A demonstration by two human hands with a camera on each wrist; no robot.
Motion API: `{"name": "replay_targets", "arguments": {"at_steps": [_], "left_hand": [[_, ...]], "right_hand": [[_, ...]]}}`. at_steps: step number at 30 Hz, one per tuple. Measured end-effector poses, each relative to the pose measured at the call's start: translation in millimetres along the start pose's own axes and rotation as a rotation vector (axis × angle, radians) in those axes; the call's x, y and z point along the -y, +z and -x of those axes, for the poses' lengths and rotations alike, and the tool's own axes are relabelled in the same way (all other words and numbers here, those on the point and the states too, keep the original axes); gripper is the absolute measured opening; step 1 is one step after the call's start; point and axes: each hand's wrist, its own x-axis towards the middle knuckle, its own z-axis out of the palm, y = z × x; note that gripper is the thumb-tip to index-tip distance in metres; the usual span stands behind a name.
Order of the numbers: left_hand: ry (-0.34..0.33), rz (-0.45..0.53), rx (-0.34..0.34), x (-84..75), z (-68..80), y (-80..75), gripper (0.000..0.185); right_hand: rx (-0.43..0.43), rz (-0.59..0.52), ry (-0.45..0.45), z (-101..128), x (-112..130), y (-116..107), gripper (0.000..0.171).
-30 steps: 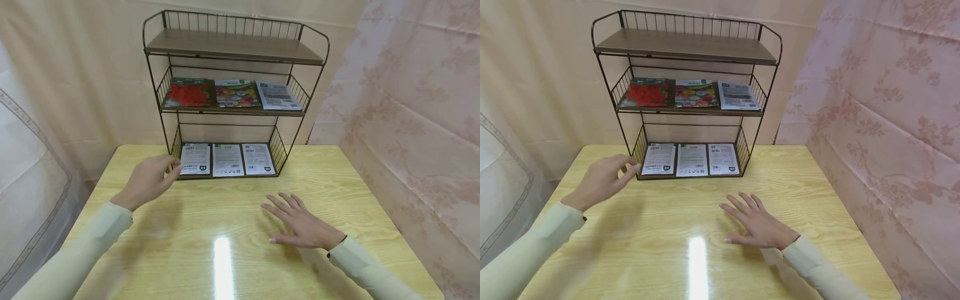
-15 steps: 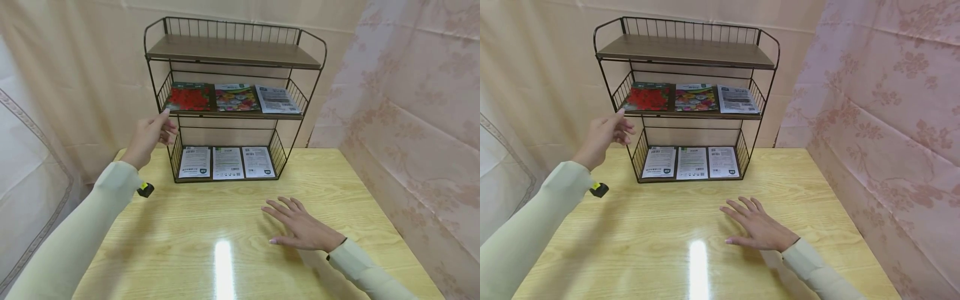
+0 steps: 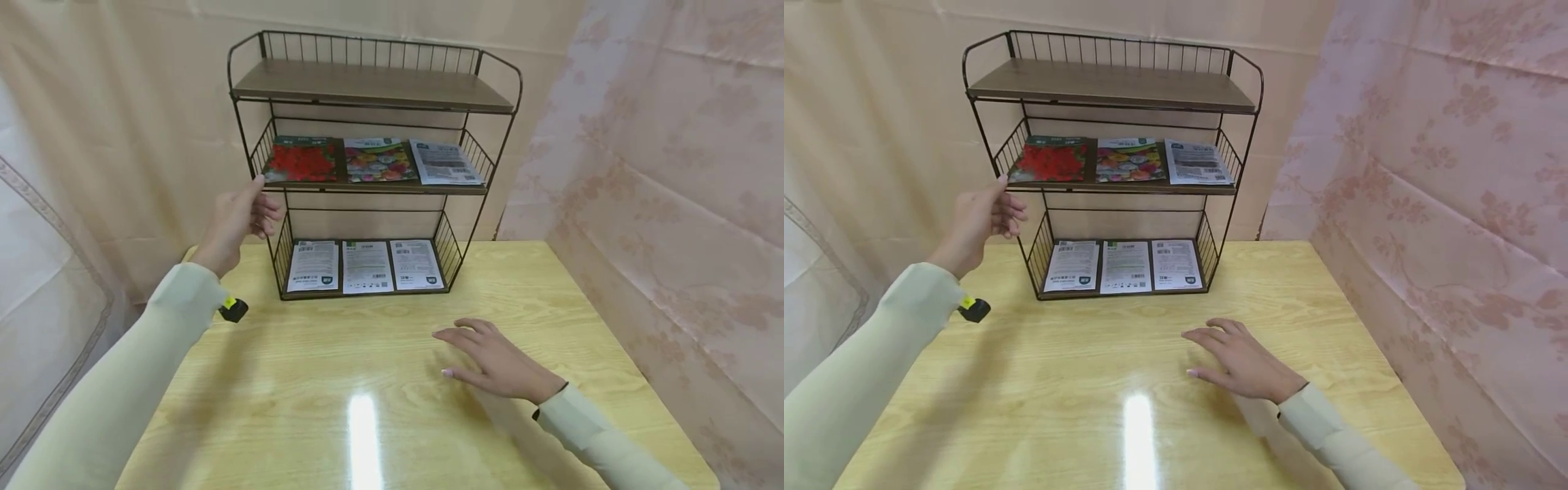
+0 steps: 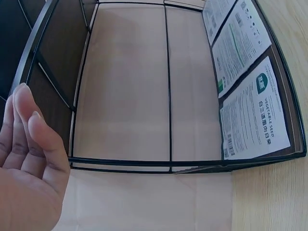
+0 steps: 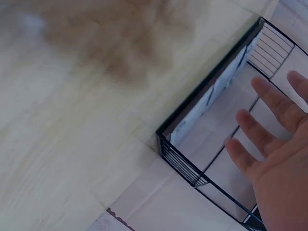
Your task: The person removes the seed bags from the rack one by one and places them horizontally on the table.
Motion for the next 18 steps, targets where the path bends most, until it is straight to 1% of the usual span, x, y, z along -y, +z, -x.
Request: {"name": "replay_targets", "arguments": {"at_steps": [4, 6, 7, 9, 10, 12, 14, 16, 17, 18], "left_hand": [[0.002, 0.014, 0.022, -1.3, 1.9, 1.1, 0.059], [0.004, 0.024, 0.03, -2.7, 1.5, 2.8, 0.057], [0.004, 0.03, 0.034, -3.5, 1.3, 3.4, 0.055], [0.002, 0.045, 0.035, -5.0, 0.7, 4.1, 0.055], [0.002, 0.047, 0.032, -5.7, 0.6, 4.0, 0.055], [-0.002, 0.048, 0.031, -6.9, 0.6, 2.8, 0.054], [-0.005, 0.049, 0.03, -7.5, 0.7, 1.1, 0.054], [-0.01, 0.056, 0.028, -7.7, 1.2, 0.0, 0.052], [-0.015, 0.061, 0.027, -7.4, 1.1, 0.0, 0.051], [-0.019, 0.067, 0.024, -7.2, 0.9, 0.8, 0.051]], "right_hand": [[-0.006, 0.023, 0.026, -5, 0, -6, 0.052], [-0.038, 0.047, 0.053, -9, -4, -9, 0.043], [-0.066, 0.06, 0.08, -13, -7, -11, 0.037], [-0.129, 0.045, 0.182, -23, -17, -20, 0.029], [-0.165, 0.012, 0.252, -29, -23, -27, 0.026], [-0.245, -0.097, 0.399, -43, -39, -44, 0.028], [-0.328, -0.252, 0.541, -59, -55, -66, 0.037], [-0.414, -0.371, 0.62, -76, -68, -88, 0.046], [-0.452, -0.409, 0.64, -83, -73, -98, 0.052], [-0.49, -0.42, 0.651, -90, -76, -108, 0.055]]}}
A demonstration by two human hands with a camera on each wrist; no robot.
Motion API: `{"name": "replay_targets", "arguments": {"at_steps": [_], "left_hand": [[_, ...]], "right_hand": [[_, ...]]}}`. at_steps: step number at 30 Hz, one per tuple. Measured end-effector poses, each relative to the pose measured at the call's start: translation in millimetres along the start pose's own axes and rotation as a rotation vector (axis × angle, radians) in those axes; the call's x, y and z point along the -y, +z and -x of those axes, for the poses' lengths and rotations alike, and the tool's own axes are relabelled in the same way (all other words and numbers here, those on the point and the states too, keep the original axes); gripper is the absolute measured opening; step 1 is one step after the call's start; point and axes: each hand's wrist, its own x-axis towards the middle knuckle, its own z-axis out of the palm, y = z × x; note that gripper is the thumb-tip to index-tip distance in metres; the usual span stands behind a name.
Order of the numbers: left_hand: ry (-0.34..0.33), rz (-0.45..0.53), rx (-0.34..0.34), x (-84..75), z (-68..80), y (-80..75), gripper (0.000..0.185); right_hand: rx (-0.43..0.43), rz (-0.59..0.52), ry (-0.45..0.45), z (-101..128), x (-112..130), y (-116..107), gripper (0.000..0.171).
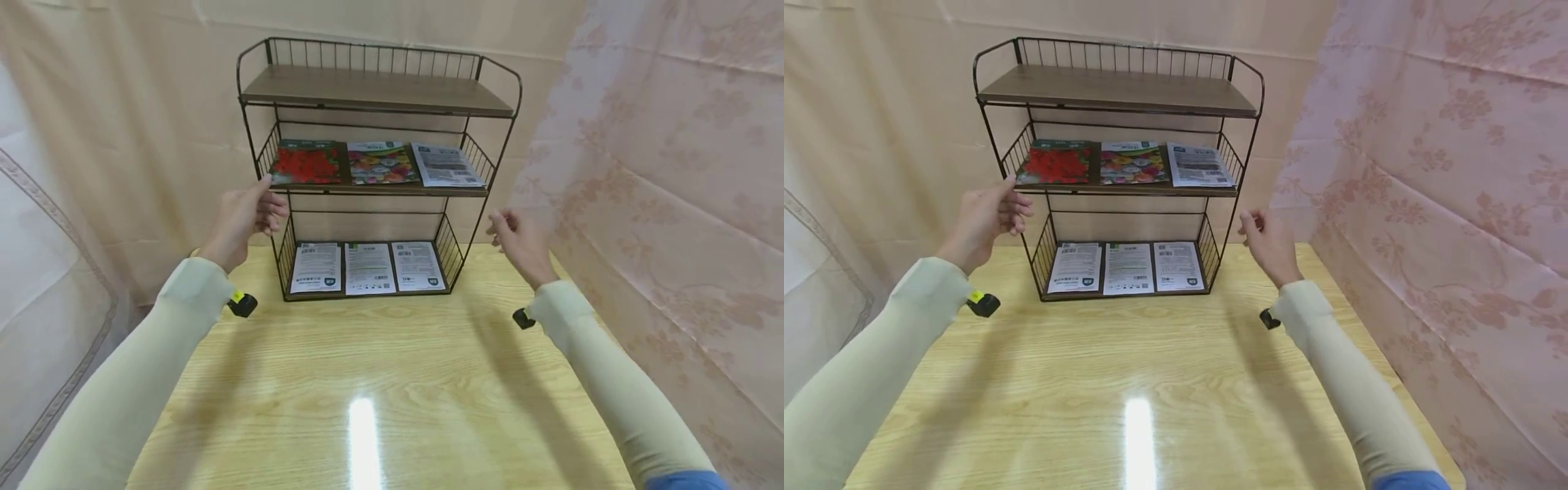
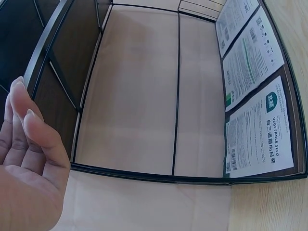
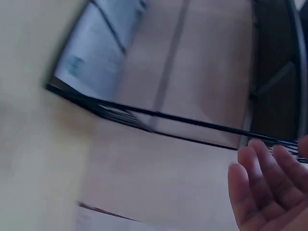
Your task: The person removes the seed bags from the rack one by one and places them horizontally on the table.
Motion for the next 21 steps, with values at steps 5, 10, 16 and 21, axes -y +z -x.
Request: {"name": "replay_targets", "arguments": {"at_steps": [5, 10, 16, 21], "left_hand": [[-0.028, 0.001, -0.002, 2.8, -4.8, 4.5, 0.05], [-0.032, -0.023, 0.002, 2.2, -7.9, 7.7, 0.052], [-0.023, -0.077, -0.011, 0.2, -6.1, 4.2, 0.058], [-0.041, -0.037, -0.024, -2.7, -4.9, 0.7, 0.053]], "right_hand": [[-0.116, -0.024, -0.032, -33, 27, -15, 0.063], [-0.193, -0.039, -0.085, -52, 40, -24, 0.053], [-0.211, 0.029, -0.075, -54, 48, -24, 0.045], [-0.17, 0.211, -0.033, -34, 61, -11, 0.049]]}}
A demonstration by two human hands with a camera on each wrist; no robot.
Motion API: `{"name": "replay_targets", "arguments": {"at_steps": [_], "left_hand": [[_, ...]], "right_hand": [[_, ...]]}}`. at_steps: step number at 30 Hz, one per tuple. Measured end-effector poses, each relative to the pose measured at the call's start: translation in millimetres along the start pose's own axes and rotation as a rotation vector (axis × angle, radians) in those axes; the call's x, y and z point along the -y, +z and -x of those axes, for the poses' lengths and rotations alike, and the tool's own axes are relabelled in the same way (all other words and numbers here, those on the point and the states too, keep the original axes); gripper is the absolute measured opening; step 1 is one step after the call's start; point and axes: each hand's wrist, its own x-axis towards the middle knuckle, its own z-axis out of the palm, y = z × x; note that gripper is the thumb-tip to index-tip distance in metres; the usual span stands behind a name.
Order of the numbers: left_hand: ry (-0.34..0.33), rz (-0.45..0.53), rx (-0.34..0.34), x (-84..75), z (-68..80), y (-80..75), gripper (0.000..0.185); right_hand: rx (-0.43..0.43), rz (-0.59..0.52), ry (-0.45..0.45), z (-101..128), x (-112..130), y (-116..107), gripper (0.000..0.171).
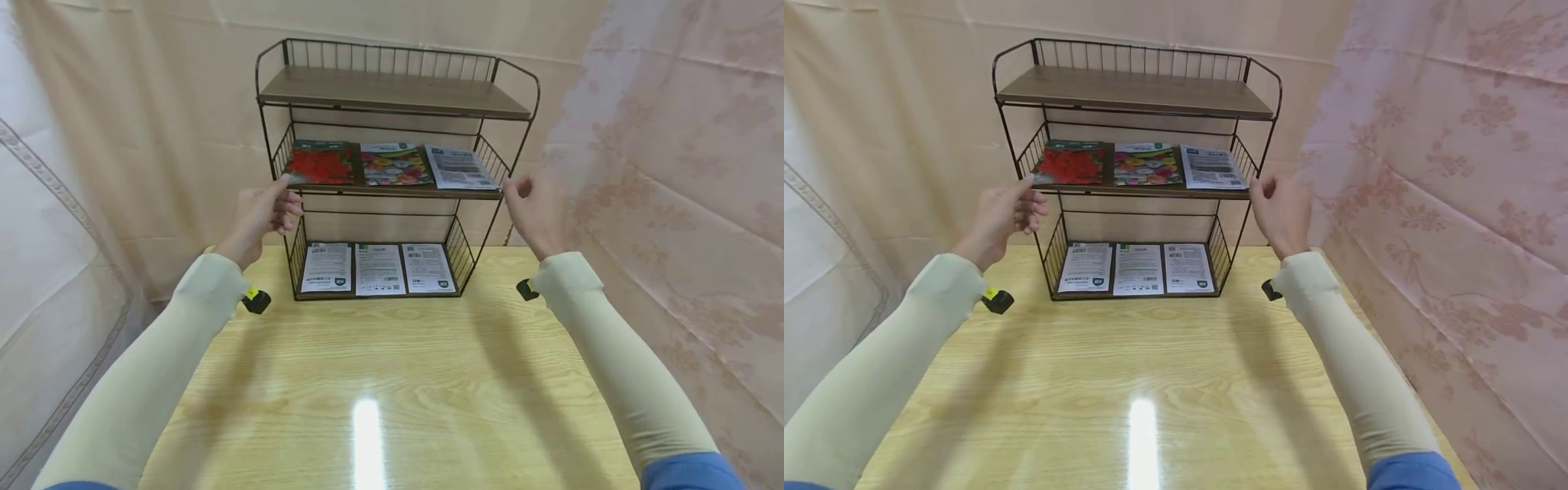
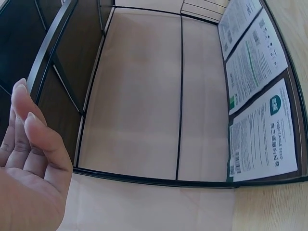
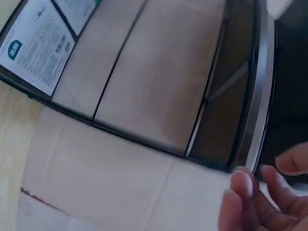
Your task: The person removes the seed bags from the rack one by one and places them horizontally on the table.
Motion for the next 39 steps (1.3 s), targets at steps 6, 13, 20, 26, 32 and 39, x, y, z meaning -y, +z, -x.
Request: {"name": "replay_targets", "arguments": {"at_steps": [6, 13, 20, 26, 32, 39], "left_hand": [[0.007, 0.081, 0.002, -4.0, -3.8, -1.2, 0.039], [-0.053, 0.146, -0.036, -3.4, -1.0, 0.0, 0.042], [-0.082, 0.159, -0.092, -7.3, -2.7, 10.9, 0.03], [-0.039, 0.171, -0.077, -5.0, 0.2, 12.0, 0.027], [-0.026, 0.175, 0.006, 0.0, 8.5, 2.5, 0.033], [-0.092, 0.145, -0.007, -5.3, 0.1, -0.7, 0.043]], "right_hand": [[0.301, -0.208, 0.057, 17, 39, 29, 0.054], [0.568, -0.562, 0.196, 19, 91, 68, 0.049], [0.672, -0.726, 0.283, 14, 120, 94, 0.048], [0.683, -0.758, 0.318, 11, 131, 108, 0.045], [0.719, -0.827, 0.319, 15, 137, 117, 0.047], [0.679, -1.01, 0.418, 12, 145, 127, 0.044]]}}
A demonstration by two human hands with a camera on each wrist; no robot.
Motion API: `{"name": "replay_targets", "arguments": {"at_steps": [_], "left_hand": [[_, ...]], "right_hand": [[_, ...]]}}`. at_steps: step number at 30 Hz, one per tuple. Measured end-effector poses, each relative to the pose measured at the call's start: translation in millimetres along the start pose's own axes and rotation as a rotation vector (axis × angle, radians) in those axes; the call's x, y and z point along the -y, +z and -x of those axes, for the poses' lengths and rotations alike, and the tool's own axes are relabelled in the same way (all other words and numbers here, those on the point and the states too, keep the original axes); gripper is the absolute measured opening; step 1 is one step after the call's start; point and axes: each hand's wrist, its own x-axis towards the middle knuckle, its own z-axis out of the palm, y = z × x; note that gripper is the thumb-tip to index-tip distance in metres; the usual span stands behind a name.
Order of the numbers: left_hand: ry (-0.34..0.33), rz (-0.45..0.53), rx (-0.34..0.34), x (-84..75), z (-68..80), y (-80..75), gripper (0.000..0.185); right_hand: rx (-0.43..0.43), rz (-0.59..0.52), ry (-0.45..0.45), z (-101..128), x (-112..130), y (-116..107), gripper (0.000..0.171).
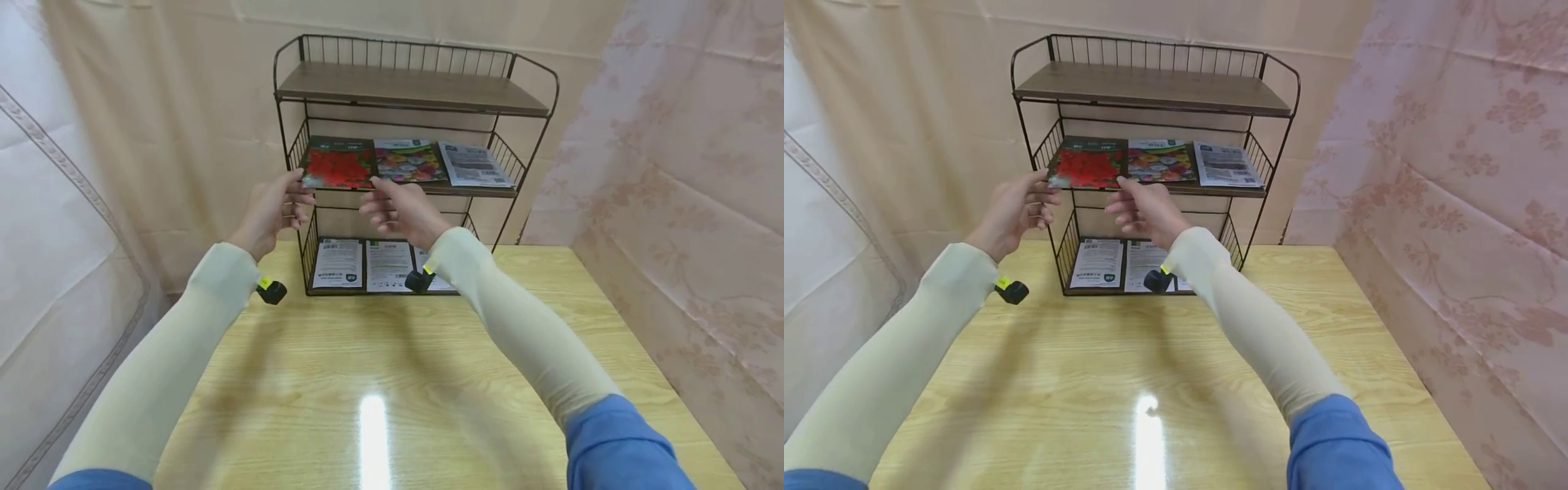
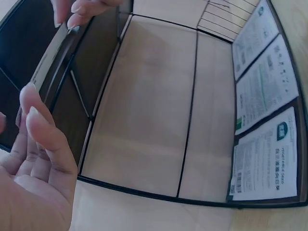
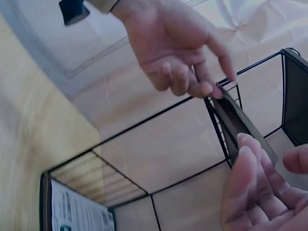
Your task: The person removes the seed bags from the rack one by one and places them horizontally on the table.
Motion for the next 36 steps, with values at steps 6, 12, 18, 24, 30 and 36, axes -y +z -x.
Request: {"name": "replay_targets", "arguments": {"at_steps": [6, 12, 18, 24, 30, 36], "left_hand": [[-0.009, 0.017, 0.008, -1.6, -4.9, -1.0, 0.026], [-0.02, 0.03, 0.076, -3.7, -3.0, -5.4, 0.023], [-0.05, -0.011, 0.124, -6.1, -3.9, -4.5, 0.023], [-0.066, -0.084, 0.199, -5.6, -1.7, -5.1, 0.021], [-0.062, -0.081, 0.18, -7.1, -5.0, -3.1, 0.03], [-0.039, -0.091, 0.154, -7.8, -6.8, -0.5, 0.025]], "right_hand": [[-0.043, -0.102, 0.032, -5, 3, 9, 0.038], [-0.06, -0.101, 0.025, -2, 6, 10, 0.029], [-0.073, -0.147, 0.042, -2, 6, 12, 0.028], [-0.123, -0.114, 0.058, -4, 6, 18, 0.027], [-0.108, -0.085, 0.063, -7, 7, 13, 0.019], [-0.087, -0.107, 0.062, -6, 8, 7, 0.017]]}}
